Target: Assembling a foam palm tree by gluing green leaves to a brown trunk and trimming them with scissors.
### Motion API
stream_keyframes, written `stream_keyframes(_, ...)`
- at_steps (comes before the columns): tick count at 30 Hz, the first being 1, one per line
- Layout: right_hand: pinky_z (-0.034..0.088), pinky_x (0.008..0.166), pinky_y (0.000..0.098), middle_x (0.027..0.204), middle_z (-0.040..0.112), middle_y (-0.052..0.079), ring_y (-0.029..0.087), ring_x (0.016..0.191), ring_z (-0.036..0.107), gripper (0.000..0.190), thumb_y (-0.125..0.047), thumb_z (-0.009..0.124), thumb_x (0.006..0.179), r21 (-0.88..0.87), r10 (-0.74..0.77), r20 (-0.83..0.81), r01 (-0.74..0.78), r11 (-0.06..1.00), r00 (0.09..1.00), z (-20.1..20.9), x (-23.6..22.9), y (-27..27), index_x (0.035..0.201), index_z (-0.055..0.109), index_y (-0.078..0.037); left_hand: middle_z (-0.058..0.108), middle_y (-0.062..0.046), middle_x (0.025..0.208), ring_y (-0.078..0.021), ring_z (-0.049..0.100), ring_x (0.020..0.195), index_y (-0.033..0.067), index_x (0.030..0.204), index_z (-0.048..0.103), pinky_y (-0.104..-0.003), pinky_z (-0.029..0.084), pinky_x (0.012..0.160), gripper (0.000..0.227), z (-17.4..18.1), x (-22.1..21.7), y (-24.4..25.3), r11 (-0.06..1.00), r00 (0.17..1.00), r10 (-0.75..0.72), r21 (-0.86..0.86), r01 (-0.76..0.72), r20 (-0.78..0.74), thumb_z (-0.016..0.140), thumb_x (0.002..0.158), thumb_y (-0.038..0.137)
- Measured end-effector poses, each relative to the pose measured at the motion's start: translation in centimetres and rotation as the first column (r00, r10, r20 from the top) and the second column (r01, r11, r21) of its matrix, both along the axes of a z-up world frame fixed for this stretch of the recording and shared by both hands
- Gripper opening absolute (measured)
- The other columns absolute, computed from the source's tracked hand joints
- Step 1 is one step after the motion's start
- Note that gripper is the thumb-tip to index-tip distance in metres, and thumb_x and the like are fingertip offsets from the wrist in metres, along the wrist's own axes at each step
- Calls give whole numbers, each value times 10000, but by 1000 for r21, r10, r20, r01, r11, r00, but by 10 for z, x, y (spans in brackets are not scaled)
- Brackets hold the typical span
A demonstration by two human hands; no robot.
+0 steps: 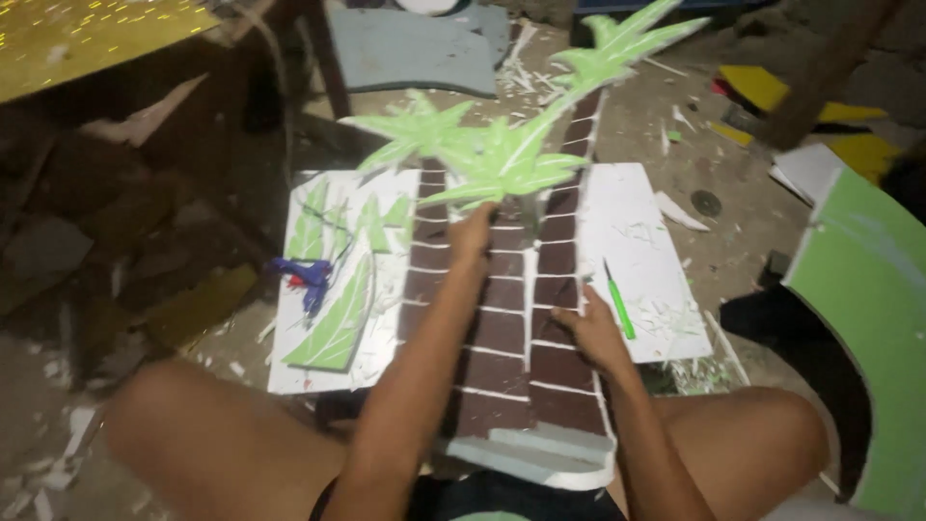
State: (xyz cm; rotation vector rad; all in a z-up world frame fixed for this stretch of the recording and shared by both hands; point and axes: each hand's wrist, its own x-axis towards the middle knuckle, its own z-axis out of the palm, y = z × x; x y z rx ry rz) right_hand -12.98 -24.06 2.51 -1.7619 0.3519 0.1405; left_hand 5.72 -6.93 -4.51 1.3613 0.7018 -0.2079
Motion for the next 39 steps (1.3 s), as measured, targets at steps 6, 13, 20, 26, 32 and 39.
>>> stream_keyframes(6,509,940,454,1074,700,223,280,949,673,570,43,726,812,9,-23,-7,23,1000,1000,-18,6,-26,1346,535,-11,688,-250,1131,-343,707,982,-74,1161,673,-469,533,806,749,37,-26,-14,994,994,-106,43,105,18,767,679,491)
stream_keyframes(13,532,888,476,1035,698,220,293,926,685,569,13,732,840,67,-85,-51,88,994,995,-43,10,-51,1366,516,-23,625,-232,1287,-398,559,1256,-15,1326,589,-517,472,1021,586,117,-87,79,791,835,-541,401,461,106,699,833,280)
stream_keyframes(20,559,835,476,988,689,219,308,885,688,557,32,736,815,145,-161,-59,168,975,985,-33,3,-28,1328,527,-23,735,-145,1009,-367,687,1032,133,1134,741,-491,497,944,268,24,36,201,310,819,-571,939,149,58,601,908,96)
stream_keyframes(26,575,819,471,987,696,198,308,899,703,542,36,718,823,208,-204,-96,220,953,974,-13,-7,-3,1328,536,-41,672,-147,799,-381,706,882,62,958,702,-502,579,736,157,10,42,165,-54,743,-660,994,97,-108,620,917,189)
stream_keyframes(32,573,819,464,962,695,192,295,867,688,543,17,732,813,137,-187,-49,192,972,981,17,-2,-7,1322,554,-43,672,-163,775,-375,711,817,-8,927,697,-482,586,701,174,-23,68,165,53,785,-586,957,284,-201,645,888,154)
stream_keyframes(39,576,791,428,945,686,153,262,841,690,532,9,724,828,145,-194,-11,193,970,981,-1,0,-22,1326,550,-57,659,-228,718,-423,708,767,-43,831,710,-530,512,667,176,14,71,194,367,834,-552,899,239,4,693,795,129)
